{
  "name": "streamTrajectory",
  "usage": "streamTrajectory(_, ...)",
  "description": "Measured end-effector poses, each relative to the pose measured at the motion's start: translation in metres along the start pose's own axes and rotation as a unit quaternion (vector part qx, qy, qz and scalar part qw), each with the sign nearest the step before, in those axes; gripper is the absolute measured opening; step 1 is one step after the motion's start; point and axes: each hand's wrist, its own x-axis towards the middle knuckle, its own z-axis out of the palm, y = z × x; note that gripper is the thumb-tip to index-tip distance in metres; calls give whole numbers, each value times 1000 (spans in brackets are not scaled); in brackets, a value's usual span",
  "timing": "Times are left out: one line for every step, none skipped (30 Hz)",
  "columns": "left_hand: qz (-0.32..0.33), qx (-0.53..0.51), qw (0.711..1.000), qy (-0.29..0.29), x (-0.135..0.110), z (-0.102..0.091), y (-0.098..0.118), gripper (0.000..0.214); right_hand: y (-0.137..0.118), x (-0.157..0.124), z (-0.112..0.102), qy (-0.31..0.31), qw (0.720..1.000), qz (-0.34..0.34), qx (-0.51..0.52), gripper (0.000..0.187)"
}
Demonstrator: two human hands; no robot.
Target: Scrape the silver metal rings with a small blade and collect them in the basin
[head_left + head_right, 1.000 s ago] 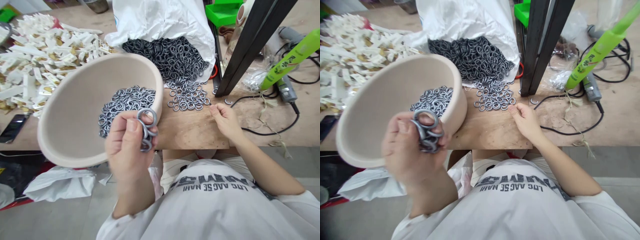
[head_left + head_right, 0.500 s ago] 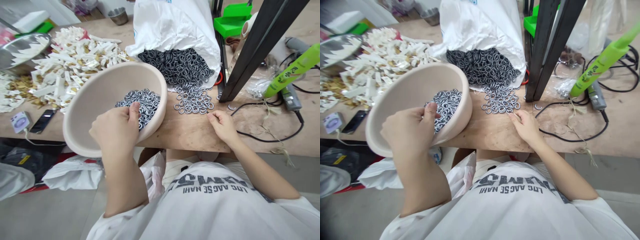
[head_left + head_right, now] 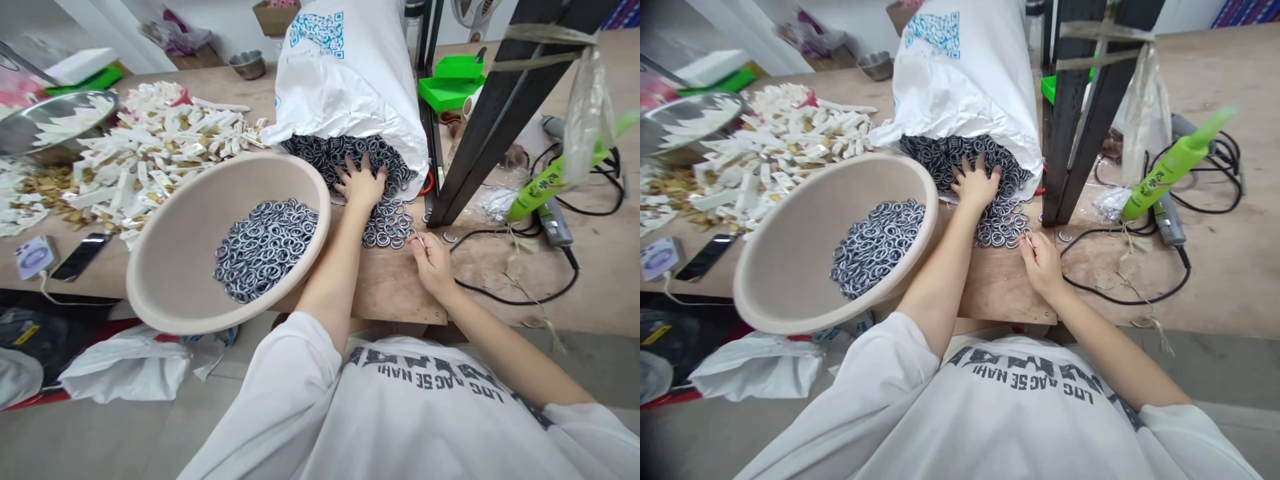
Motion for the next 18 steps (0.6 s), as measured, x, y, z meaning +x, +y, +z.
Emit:
streamTrajectory(-7,3,999,-37,7,5,-2,63,0,-1,-1,2,1000,2,0,32)
streamTrajectory(5,13,998,-55,6,8,-5,60,-1,-1,-1,3,1000,3,1,32)
streamTrajectory(24,27,998,-60,0,11,-8,58,-1,-1,-1,2,1000,4,1,33)
streamTrajectory(49,40,997,-53,-11,14,-11,58,-2,-1,-2,-1,1000,6,0,33)
streamTrajectory(68,49,995,-49,-25,16,-13,57,-3,-1,-2,-4,1000,7,0,34)
streamTrajectory(88,52,994,-45,-40,18,-15,58,-3,-1,-1,-7,1000,7,0,34)
streamTrajectory(103,52,992,-45,-54,18,-16,58,-4,0,-1,-9,1000,8,2,34)
streamTrajectory(116,49,991,-46,-67,18,-17,57,-4,0,-1,-7,1000,8,4,33)
streamTrajectory(128,45,989,-52,-77,17,-18,58,-4,0,-1,-3,1000,9,7,33)
streamTrajectory(142,39,987,-61,-85,14,-19,58,-4,-1,-2,4,1000,10,9,32)
streamTrajectory(157,32,984,-71,-92,11,-21,59,-4,-1,-2,11,1000,10,10,32)
streamTrajectory(176,26,981,-81,-96,6,-24,60,-4,-1,-2,18,1000,11,13,31)
streamTrajectory(195,20,977,-87,-100,1,-28,61,-4,-2,-3,25,1000,11,15,31)
streamTrajectory(211,17,973,-87,-103,-5,-33,61,-3,-2,-3,30,999,11,19,30)
streamTrajectory(219,18,973,-77,-105,-10,-41,58,-3,-3,-3,35,999,10,23,29)
streamTrajectory(215,21,974,-66,-107,-13,-49,56,-2,-3,-3,37,999,11,25,29)
streamTrajectory(196,28,979,-49,-109,-16,-59,55,-2,-3,-3,37,999,11,27,28)
streamTrajectory(170,38,984,-35,-111,-19,-69,55,-1,-4,-3,35,999,11,29,28)
